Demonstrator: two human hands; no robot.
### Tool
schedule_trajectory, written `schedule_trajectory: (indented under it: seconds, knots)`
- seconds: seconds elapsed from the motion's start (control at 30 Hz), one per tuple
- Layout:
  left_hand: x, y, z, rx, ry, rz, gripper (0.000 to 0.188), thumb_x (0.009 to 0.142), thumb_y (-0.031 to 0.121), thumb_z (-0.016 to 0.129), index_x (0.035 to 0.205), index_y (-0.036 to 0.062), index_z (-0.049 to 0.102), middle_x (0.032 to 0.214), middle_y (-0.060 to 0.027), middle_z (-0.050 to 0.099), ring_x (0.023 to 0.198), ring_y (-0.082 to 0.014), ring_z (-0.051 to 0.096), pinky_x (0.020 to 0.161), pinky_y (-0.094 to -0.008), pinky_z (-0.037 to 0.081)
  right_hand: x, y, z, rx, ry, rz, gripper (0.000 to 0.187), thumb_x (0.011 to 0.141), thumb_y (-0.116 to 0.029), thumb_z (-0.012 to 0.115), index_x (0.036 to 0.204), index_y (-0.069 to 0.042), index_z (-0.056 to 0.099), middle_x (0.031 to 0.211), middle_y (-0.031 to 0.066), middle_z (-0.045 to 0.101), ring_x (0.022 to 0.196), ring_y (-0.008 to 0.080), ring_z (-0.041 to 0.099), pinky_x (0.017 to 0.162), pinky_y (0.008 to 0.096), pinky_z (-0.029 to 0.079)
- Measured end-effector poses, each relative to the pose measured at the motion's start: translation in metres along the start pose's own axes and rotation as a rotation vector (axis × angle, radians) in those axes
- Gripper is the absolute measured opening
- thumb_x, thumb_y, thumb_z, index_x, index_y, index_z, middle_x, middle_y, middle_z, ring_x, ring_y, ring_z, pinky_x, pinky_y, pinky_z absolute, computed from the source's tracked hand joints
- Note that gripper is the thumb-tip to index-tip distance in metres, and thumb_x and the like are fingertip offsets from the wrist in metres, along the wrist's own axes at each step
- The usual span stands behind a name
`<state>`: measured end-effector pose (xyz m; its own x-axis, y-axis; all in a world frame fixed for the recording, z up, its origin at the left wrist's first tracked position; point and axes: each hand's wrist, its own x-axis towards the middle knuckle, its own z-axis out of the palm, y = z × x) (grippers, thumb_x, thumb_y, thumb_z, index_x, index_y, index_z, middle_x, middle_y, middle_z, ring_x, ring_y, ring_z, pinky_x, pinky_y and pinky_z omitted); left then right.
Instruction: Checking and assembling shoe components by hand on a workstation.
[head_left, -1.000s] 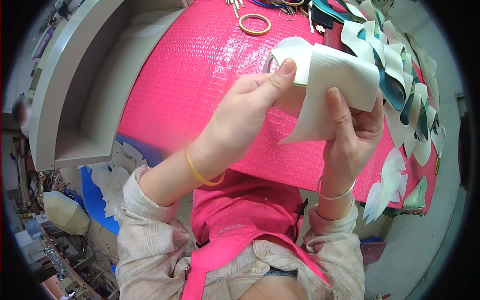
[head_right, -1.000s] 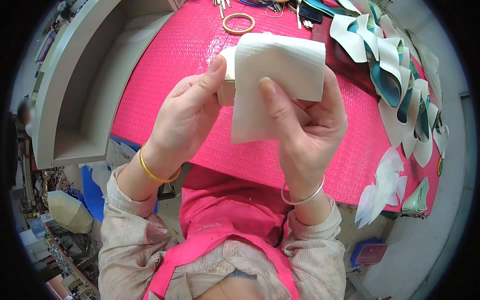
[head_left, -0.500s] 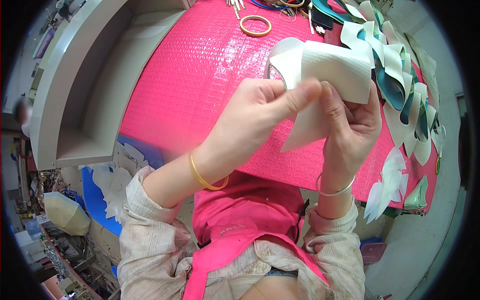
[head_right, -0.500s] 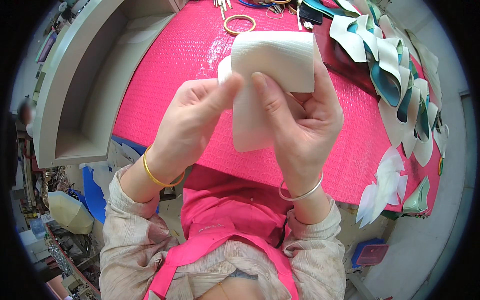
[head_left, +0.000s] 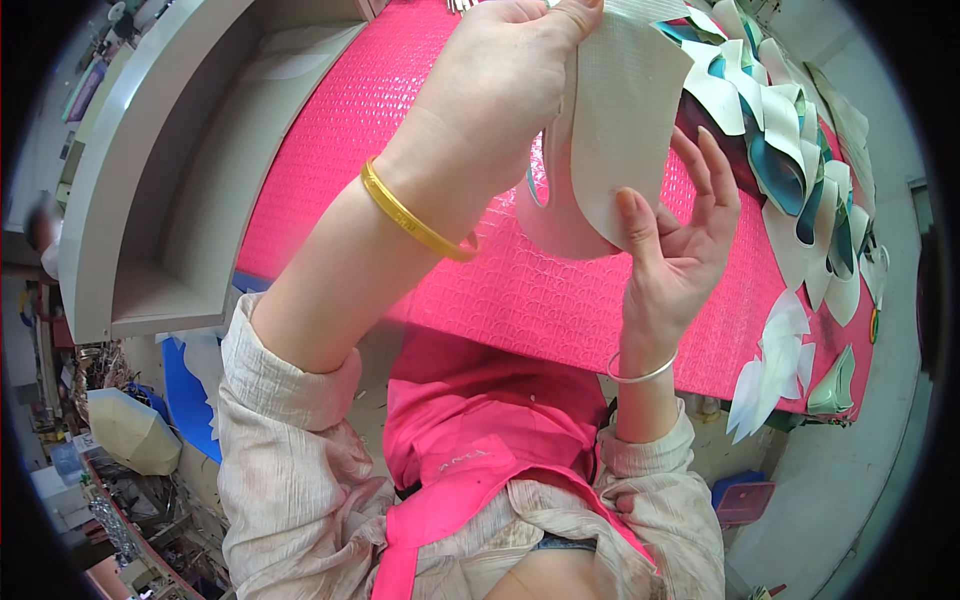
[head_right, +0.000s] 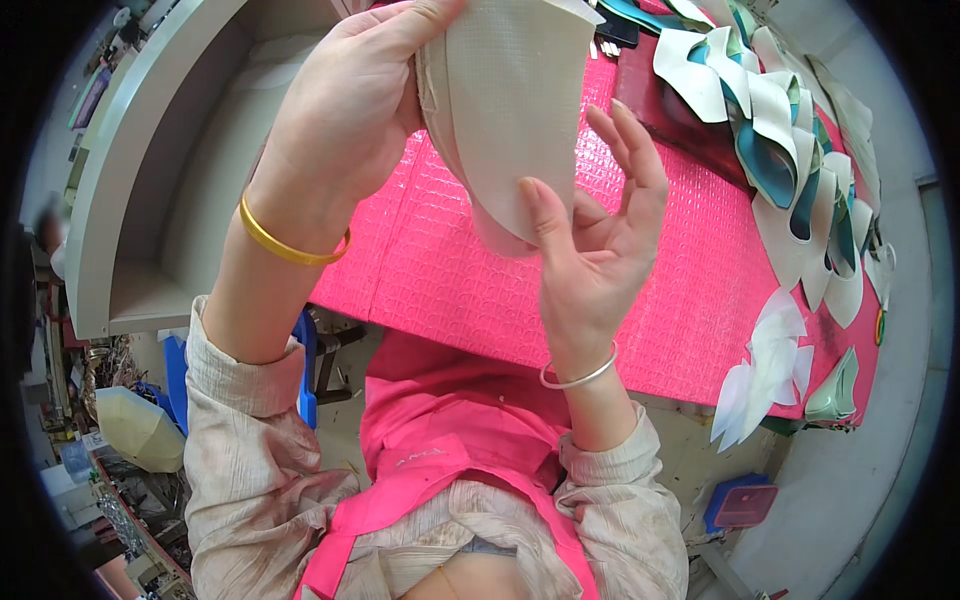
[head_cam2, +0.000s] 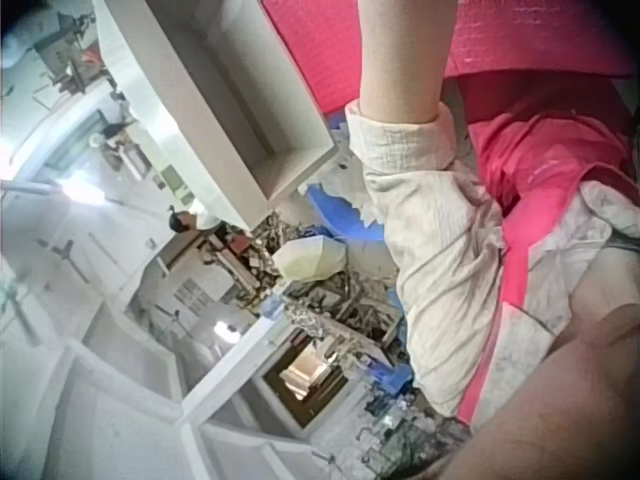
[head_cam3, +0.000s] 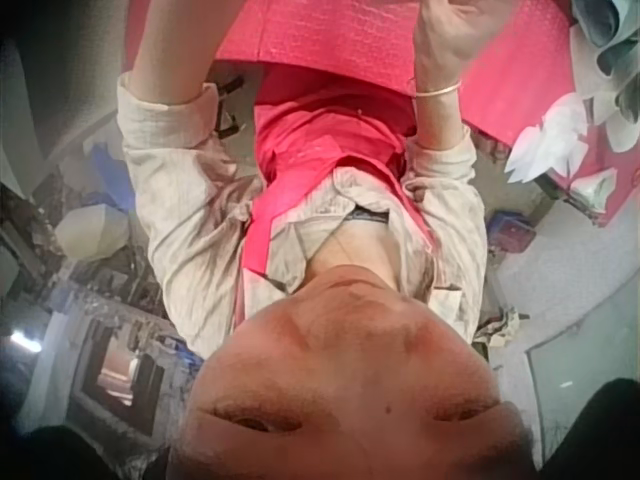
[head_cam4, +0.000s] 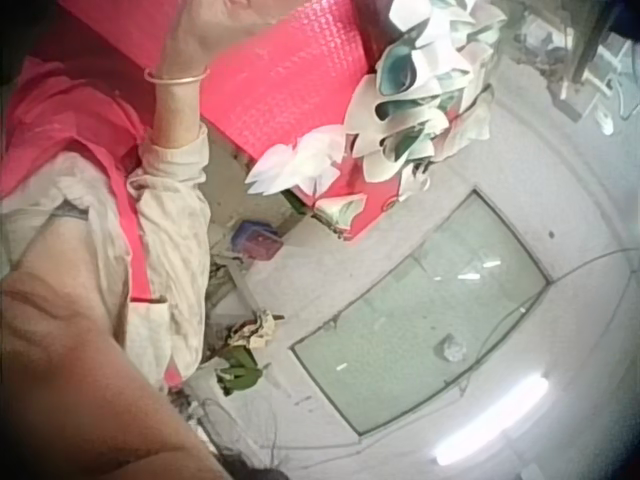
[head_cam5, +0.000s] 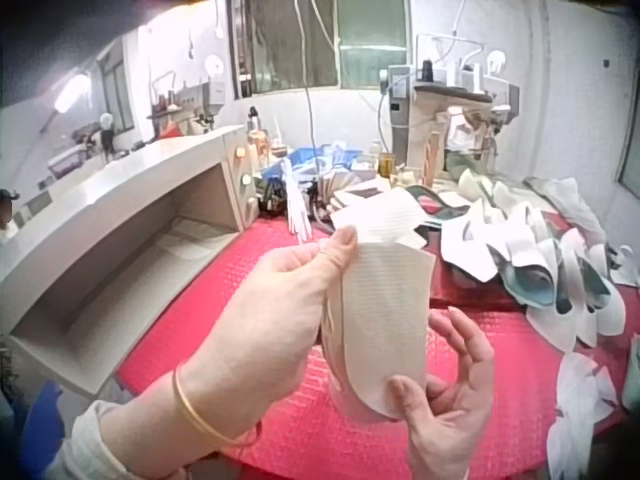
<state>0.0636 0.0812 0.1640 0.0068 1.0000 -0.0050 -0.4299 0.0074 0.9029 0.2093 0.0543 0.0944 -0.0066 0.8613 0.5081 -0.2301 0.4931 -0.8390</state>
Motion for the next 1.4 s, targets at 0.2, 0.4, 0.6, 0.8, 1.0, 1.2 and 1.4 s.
schedule_trajectory:
  seconds: [0.2, 0.4, 0.6, 0.8, 1.0, 1.2, 1.4]
  knots:
    - [-0.002, -0.001, -0.003, -0.021, -0.059, 0.017, 0.035, 0.093, 0.029, 0.041, 0.094, -0.0025, 0.057, 0.08, -0.0068, 0.062, 0.067, -0.0115, 0.057, 0.063, -0.0241, 0.046, -0.001, 0.012, 0.005, -0.056, 0.034, -0.027, 0.059, 0.078, -0.004, 0.063, 0.127, -0.004, 0.032, 0.116, 0.0138, 0.048, 0.087, 0.0204, 0.061, 0.074, 0.0255, 0.053]
    - [-0.005, 0.015, 0.007, -0.069, 0.074, 0.058, 0.032, 0.092, 0.027, 0.045, 0.092, -0.0027, 0.057, 0.076, -0.0072, 0.061, 0.064, -0.0133, 0.058, 0.059, -0.0252, 0.047, -0.002, 0.049, -0.005, -0.308, 0.035, 0.044, 0.04, 0.076, -0.004, 0.065, 0.113, -0.005, 0.05, 0.077, 0.0026, 0.059, 0.066, 0.0046, 0.054, 0.053, 0.0206, 0.043]
    - [0.003, -0.016, -0.015, 0.517, -0.028, 0.497, 0.015, 0.078, 0.011, 0.064, 0.085, -0.0014, 0.063, 0.077, -0.0069, 0.065, 0.068, -0.0096, 0.061, 0.061, -0.023, 0.048, 0.005, 0.046, -0.026, -0.096, -0.097, 0.226, 0.019, 0.08, -0.011, 0.061, 0.097, -0.005, 0.055, 0.087, 0.0018, 0.058, 0.079, 0.0104, 0.053, 0.068, 0.0278, 0.04]
    - [-0.032, -0.113, -0.044, 1.056, -0.122, 0.517, 0.012, 0.068, 0.003, 0.068, 0.078, 0.0014, 0.062, 0.083, -0.0093, 0.063, 0.08, -0.0186, 0.061, 0.069, -0.0293, 0.047, 0.021, 0.041, -0.036, 0.192, 0.062, 0.325, 0.021, 0.079, -0.006, 0.061, 0.099, -0.002, 0.052, 0.092, 0.0051, 0.058, 0.087, 0.0105, 0.053, 0.08, 0.0251, 0.041]
    - [-0.053, -0.13, -0.05, 0.486, 0.149, 0.231, 0.034, 0.07, 0.004, 0.067, 0.101, -0.0026, 0.054, 0.081, -0.012, 0.06, 0.082, -0.0169, 0.06, 0.073, -0.0313, 0.045, -0.026, 0.01, -0.047, 0.284, -0.211, 0.251, 0.02, 0.072, 0.005, 0.064, 0.09, 0.002, 0.057, 0.085, 0.0081, 0.059, 0.079, 0.0133, 0.058, 0.073, 0.027, 0.048]
    - [-0.061, -0.124, -0.065, 0.589, -0.093, 0.295, 0.021, 0.071, 0.006, 0.068, 0.089, -0.0005, 0.061, 0.081, -0.011, 0.061, 0.077, -0.0184, 0.059, 0.07, -0.0299, 0.045, 0.039, 0.03, -0.02, -0.023, -0.219, 0.202, 0.012, 0.07, -0.004, 0.07, 0.081, -0.001, 0.066, 0.078, 0.0061, 0.063, 0.072, 0.0121, 0.058, 0.069, 0.0236, 0.046]
    - [-0.074, -0.111, -0.071, 0.759, -0.15, 0.434, 0.016, 0.075, 0.015, 0.065, 0.083, 0.0009, 0.063, 0.075, -0.0101, 0.061, 0.073, -0.0194, 0.058, 0.068, -0.0293, 0.043, 0.04, 0.056, -0.007, 0.024, -0.279, 0.306, 0.014, 0.069, -0.008, 0.072, 0.081, -0.002, 0.067, 0.077, 0.0042, 0.065, 0.072, 0.0101, 0.058, 0.067, 0.0222, 0.045]
